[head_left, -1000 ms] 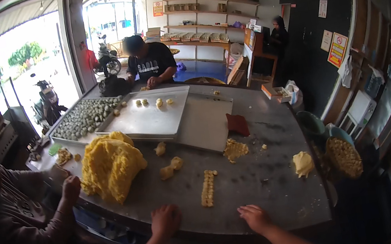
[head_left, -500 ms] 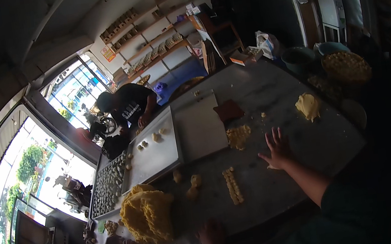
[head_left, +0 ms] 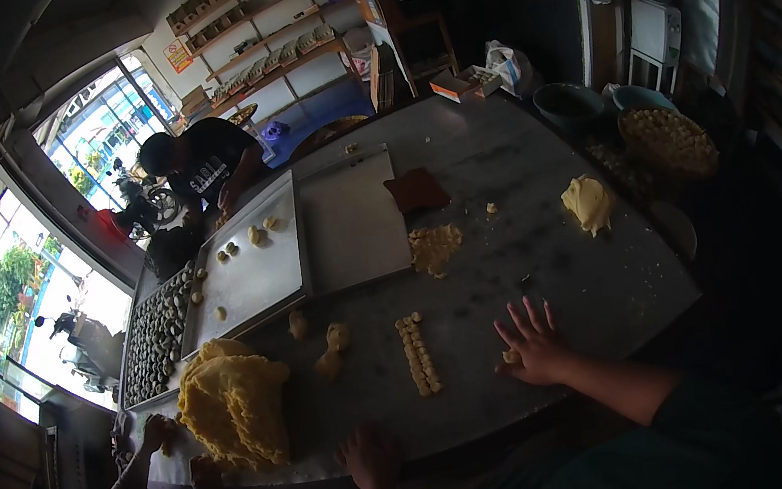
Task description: The person rolls a piece of dough into a long strand and then uses their hands to shape and pinch the dough into smaller decorative pieces on a metal table.
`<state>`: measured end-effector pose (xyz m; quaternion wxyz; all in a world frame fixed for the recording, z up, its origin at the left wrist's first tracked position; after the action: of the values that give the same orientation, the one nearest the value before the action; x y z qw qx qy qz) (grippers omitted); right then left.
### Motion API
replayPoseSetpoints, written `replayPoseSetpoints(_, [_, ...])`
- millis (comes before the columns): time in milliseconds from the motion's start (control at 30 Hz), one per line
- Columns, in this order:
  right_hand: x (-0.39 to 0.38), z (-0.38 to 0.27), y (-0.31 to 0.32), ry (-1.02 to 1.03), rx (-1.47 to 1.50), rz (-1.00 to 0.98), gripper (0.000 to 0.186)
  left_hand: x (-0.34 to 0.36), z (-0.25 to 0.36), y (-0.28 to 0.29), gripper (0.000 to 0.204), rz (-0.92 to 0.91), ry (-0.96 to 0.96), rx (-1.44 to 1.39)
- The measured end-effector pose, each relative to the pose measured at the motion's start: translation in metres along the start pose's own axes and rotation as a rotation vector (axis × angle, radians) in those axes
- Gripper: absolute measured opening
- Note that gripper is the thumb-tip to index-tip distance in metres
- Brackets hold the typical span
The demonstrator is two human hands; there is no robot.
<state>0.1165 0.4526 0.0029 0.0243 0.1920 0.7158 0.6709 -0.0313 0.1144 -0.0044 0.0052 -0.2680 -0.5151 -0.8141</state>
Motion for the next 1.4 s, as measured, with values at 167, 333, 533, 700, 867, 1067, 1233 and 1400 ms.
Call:
replayPoseSetpoints(167, [0.103, 0.052, -0.011, -0.230, -0.109, 0.221, 0.101, 0.007, 0.020, -0.005, 0.025, 0.011, 0.024, -0.040])
replayPoseSetpoints(333, [0.103, 0.046, -0.038, -0.166, -0.008, 0.158, 0.100, 0.013, 0.018, 0.008, 0.024, 0.012, 0.027, 0.008])
replayPoseSetpoints(533, [-0.001, 0.007, -0.024, -0.012, -0.094, -0.057, 0.099, 0.007, 0.011, -0.004, 0.024, 0.024, 0.067, -0.032])
replayPoseSetpoints(700, [0.001, 0.001, -0.011, -0.018, -0.020, -0.106, 0.095, 0.004, 0.016, 0.017, 0.022, 0.087, 0.121, -0.098])
replayPoseSetpoints(867, [0.101, 0.037, -0.018, -0.280, -0.140, 0.091, 0.091, 0.008, 0.019, 0.016, 0.021, 0.085, 0.067, -0.092])
replayPoseSetpoints(1067, [0.117, 0.040, -0.037, -0.143, -0.075, 0.140, 0.092, 0.011, 0.012, 0.024, 0.021, 0.113, 0.057, -0.078])
replayPoseSetpoints(1233, [-0.012, 0.016, -0.034, 0.024, 0.056, -0.039, 0.092, 0.016, 0.027, 0.011, 0.021, 0.100, 0.016, -0.035])
replayPoseSetpoints(1400, [0.011, -0.007, -0.014, 0.028, 0.109, -0.092, 0.093, -0.001, -0.001, 0.003, 0.025, 0.092, 0.046, 0.078])
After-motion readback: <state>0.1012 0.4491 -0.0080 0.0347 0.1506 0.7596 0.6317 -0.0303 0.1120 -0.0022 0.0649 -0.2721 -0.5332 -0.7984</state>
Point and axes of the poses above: each hand's wrist, its own x-axis towards the middle knuckle, its own y-axis out of the back of the hand, z = x × y, the point moved 5 cm from there along x, towards the middle knuckle, and after that the axes turned 14 degrees about z, right-handed, at the moved point
